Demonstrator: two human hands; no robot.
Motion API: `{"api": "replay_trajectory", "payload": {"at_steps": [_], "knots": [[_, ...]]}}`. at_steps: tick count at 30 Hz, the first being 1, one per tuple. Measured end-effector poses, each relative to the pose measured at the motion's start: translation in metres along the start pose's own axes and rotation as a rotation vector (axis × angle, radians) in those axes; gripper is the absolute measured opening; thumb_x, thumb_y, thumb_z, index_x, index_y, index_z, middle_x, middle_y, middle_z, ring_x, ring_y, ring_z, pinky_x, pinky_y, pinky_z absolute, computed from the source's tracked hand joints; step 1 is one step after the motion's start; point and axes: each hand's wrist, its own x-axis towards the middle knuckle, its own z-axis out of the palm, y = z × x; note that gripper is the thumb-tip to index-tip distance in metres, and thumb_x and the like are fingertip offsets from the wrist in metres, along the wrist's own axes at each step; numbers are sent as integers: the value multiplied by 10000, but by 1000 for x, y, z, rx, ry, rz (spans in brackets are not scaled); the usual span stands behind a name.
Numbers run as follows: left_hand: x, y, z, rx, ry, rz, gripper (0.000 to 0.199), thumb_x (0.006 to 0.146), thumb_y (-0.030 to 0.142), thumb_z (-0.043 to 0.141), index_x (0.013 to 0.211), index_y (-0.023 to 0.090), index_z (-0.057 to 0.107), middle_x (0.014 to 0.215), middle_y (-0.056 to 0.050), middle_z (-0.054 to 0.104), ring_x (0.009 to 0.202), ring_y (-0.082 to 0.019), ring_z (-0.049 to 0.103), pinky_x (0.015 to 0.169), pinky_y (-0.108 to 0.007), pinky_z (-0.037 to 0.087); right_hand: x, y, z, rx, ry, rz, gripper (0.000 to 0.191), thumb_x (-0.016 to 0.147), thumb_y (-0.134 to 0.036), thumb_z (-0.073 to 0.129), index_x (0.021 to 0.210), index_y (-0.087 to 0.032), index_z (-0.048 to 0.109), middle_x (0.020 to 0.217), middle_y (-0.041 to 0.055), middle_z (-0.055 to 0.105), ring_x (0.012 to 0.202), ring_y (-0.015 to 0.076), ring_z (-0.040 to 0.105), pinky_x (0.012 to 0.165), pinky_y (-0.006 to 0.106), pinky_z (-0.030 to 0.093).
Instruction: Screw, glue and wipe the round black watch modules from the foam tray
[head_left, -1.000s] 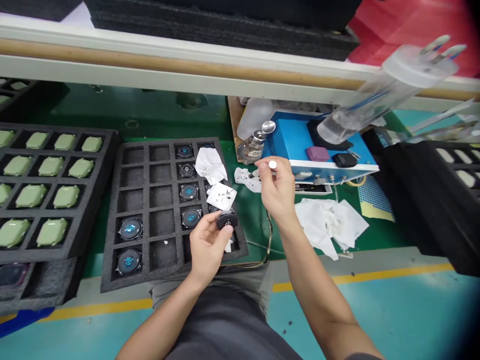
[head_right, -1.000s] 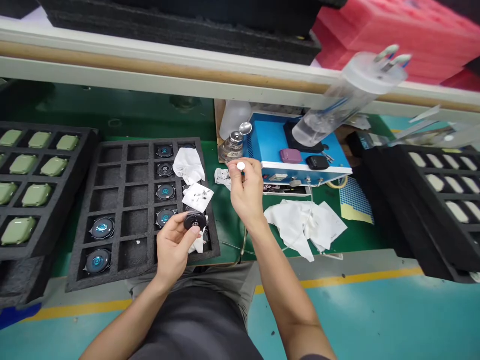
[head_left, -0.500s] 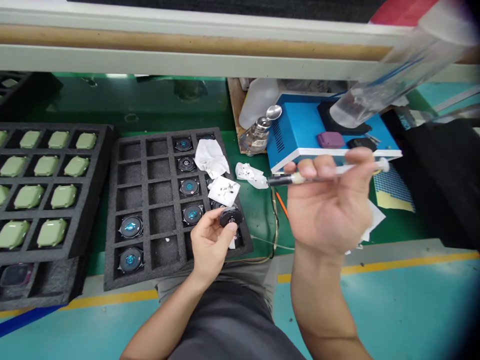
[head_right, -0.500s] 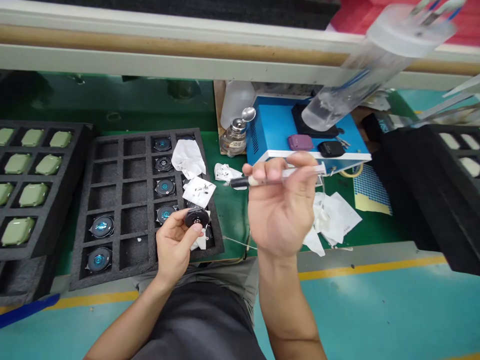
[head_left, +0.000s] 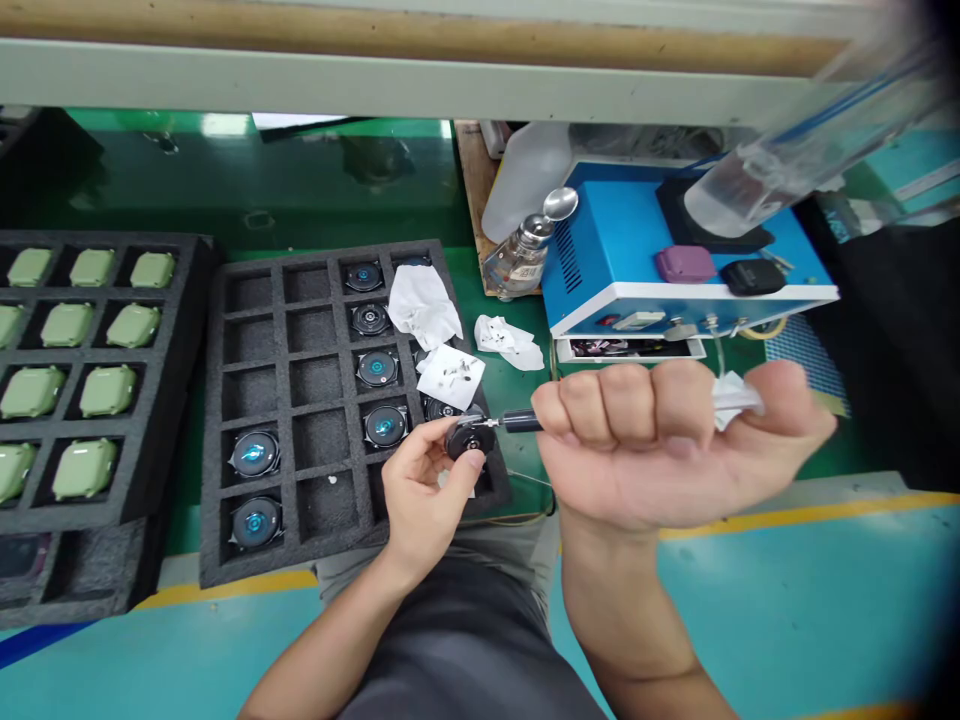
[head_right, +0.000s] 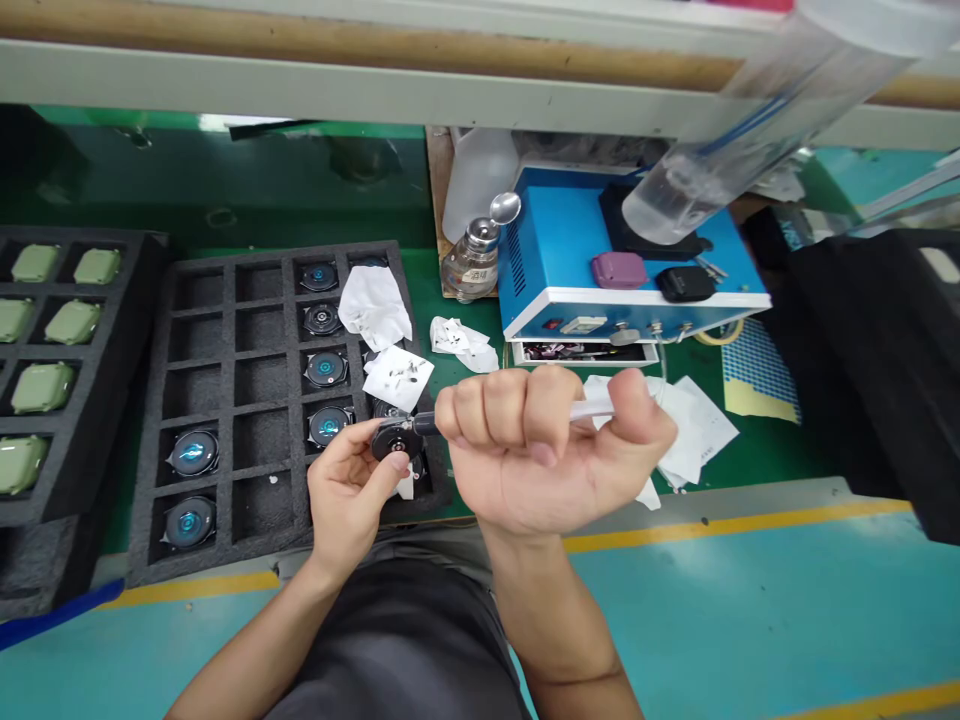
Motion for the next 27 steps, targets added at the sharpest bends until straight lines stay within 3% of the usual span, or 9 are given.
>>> {"api": "replay_trajectory", "payload": {"at_steps": [27], "knots": [[1, 4, 1, 12, -3, -10, 248, 766, 181, 790, 1007, 154, 739, 856, -55, 750, 675, -122, 662, 578, -197, 585, 0, -2, -2, -110, 68, -5, 568, 897, -527, 418, 509, -208, 153, 414, -70, 74, 383, 87, 104, 417, 296, 267]]}}
